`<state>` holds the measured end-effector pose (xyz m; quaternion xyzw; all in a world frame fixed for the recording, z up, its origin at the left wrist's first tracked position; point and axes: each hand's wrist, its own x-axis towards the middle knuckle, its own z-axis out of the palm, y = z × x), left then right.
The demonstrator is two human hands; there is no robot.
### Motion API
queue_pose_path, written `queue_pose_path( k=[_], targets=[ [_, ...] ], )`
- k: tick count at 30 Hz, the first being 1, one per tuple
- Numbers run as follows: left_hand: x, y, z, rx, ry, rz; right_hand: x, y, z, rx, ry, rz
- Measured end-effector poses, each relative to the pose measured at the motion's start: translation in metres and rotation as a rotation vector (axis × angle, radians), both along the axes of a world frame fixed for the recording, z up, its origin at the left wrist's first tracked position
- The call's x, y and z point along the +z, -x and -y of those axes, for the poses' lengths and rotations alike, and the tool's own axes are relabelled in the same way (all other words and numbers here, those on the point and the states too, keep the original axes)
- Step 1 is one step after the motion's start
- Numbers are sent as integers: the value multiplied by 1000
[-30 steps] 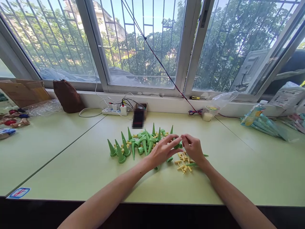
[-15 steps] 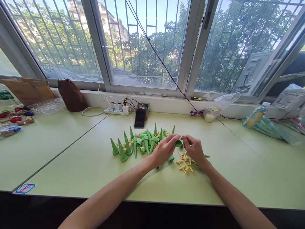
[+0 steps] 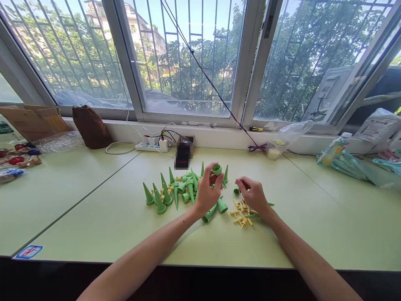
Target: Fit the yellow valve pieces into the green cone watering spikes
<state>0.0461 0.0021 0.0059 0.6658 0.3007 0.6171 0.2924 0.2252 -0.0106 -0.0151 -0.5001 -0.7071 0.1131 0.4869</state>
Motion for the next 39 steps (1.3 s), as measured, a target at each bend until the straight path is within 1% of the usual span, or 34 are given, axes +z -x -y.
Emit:
queue_pose_path(
  k=[4, 6, 11, 14, 19, 24, 31, 35, 39],
  targets=[
    [3, -1, 1, -91, 142, 64, 4, -9, -2, 119, 35, 201],
    [3, -2, 1, -142, 206, 92, 6, -14, -2, 150, 49, 287],
    [3, -3, -1, -240, 324, 115, 12, -19, 5, 260, 108, 411],
    [2, -4, -2, -261, 367, 95, 13, -20, 8, 283, 153, 478],
    [1, -5, 0, -285, 369, 48, 10, -18, 7, 275, 195, 543],
    [-1, -4, -1, -308, 378, 8, 8, -13, 6, 273, 230, 540],
    [-7, -4, -5, -313, 386, 1, 4, -5, 5, 272, 173, 439],
    [-10, -4, -8, -328, 393, -2, 2, -6, 1, 213, 119, 340],
    [-10, -3, -8, -290, 400, -25, 1, -5, -1, 147, 60, 215]
  ],
)
